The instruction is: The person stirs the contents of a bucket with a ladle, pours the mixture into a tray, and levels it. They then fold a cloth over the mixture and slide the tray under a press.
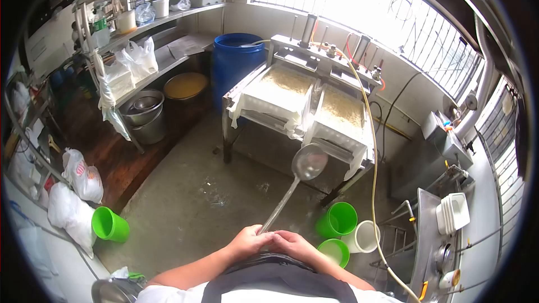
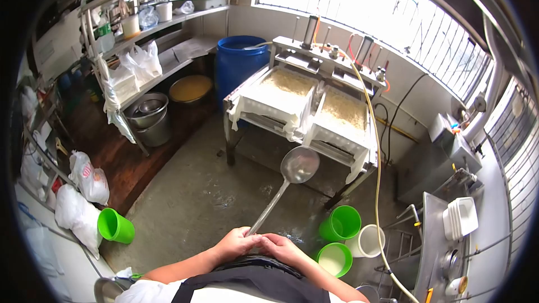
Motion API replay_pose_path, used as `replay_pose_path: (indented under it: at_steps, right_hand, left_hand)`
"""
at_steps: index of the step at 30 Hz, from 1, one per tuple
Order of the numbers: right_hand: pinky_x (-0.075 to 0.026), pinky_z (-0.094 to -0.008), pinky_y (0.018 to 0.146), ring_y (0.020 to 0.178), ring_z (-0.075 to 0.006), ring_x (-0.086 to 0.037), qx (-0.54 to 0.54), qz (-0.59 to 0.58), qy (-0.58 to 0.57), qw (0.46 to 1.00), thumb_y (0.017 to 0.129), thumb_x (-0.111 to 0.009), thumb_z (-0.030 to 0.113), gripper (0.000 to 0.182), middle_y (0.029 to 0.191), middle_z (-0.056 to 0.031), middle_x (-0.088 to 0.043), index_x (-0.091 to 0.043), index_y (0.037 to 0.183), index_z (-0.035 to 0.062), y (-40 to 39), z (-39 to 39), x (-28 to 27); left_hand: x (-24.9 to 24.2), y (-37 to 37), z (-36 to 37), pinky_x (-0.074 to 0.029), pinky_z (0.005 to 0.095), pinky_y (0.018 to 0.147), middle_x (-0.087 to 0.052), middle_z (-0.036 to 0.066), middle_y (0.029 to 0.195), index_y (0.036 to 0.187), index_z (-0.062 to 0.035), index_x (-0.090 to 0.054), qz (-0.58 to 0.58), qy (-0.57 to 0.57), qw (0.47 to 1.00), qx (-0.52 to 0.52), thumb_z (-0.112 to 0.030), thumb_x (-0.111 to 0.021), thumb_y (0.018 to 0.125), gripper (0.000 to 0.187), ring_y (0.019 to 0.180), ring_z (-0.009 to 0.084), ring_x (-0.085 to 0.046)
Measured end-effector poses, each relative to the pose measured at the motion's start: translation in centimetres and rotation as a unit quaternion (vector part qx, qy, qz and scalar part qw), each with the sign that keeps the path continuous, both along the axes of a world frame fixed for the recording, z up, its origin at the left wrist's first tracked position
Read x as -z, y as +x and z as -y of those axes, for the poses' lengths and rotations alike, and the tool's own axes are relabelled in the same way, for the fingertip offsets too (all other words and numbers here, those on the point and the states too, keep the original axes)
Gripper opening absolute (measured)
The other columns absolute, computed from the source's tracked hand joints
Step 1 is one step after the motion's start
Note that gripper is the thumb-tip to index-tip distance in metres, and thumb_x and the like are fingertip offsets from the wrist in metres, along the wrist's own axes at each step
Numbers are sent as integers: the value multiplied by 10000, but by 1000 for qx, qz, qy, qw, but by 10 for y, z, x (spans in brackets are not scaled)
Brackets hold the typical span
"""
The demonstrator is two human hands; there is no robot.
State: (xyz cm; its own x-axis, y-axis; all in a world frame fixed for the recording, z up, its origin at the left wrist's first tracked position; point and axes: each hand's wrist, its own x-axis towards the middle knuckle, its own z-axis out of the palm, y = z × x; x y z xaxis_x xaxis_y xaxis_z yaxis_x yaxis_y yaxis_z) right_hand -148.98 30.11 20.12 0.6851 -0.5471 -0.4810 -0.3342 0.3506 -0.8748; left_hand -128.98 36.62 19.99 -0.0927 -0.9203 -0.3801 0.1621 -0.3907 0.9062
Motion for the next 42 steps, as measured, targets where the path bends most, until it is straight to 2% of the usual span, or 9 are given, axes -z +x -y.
replay_pose_path:
  at_steps: [4,8,12,15,19,25,27,35,42]
  right_hand:
    - [-544,-311,934,1013,-121,-645,1,-7,-44,999,1087,-589,321,459,1170,-41,-693,-567,1421,8,40,5,9]
    - [-527,-310,980,1071,-118,-629,44,46,11,998,1078,-610,332,505,1235,-53,-666,-533,1457,8,58,7,7]
    - [-543,-432,1017,1140,-279,-678,108,196,133,966,1094,-525,418,587,1274,-153,-654,-432,1498,2,65,2,25]
    - [-561,-458,992,1099,-310,-699,144,213,251,933,1092,-523,419,553,1222,-175,-673,-480,1437,-11,64,10,36]
    - [-555,-528,986,1071,-364,-692,107,246,316,910,1098,-528,303,418,1175,-204,-677,-565,1316,-51,62,18,66]
    - [-594,-486,958,1029,-324,-717,136,215,246,935,1081,-559,205,336,1149,-189,-702,-598,1281,-62,63,18,53]
    - [-563,-531,973,1061,-371,-696,153,199,222,942,1096,-526,244,384,1173,-220,-683,-591,1285,-84,61,15,48]
    - [-606,-542,905,955,-417,-723,155,211,244,934,1068,-559,187,359,1113,-259,-694,-589,1257,-117,60,10,38]
    - [-622,-520,861,944,-395,-724,164,222,244,930,1064,-548,155,320,1093,-252,-699,-596,1228,-116,54,13,42]
  left_hand:
    - [33,54,8,-266,232,428,-444,-55,686,924,-108,-553,-195,183,964,-16,-209,-653,1033,179,497,42,-358]
    - [20,71,15,-282,225,444,-460,-54,692,962,-100,-572,-188,173,967,-2,-216,-653,1031,157,510,41,-370]
    - [6,53,25,-305,222,471,-502,-50,714,1022,-94,-601,-155,94,983,37,-230,-651,1031,145,532,41,-393]
    - [29,44,25,-319,212,488,-538,-61,779,1157,-91,-632,-107,107,983,106,-250,-619,1044,196,573,26,-424]
    - [13,51,23,-330,208,496,-549,-63,790,1187,-86,-629,-105,75,985,113,-222,-590,1044,202,572,24,-417]
    - [30,47,19,-330,218,485,-546,-58,751,1142,-82,-639,-73,25,992,97,-231,-598,1038,186,564,30,-424]
    - [30,45,18,-328,223,480,-533,-61,714,1088,-83,-656,-46,43,991,114,-251,-607,1037,183,553,34,-423]
    - [33,40,15,-343,226,480,-551,-49,711,1087,-80,-684,-64,21,992,106,-270,-605,1050,209,560,34,-443]
    - [34,38,17,-360,238,484,-517,-50,683,1007,-90,-654,-72,8,990,122,-271,-576,1068,206,564,41,-442]
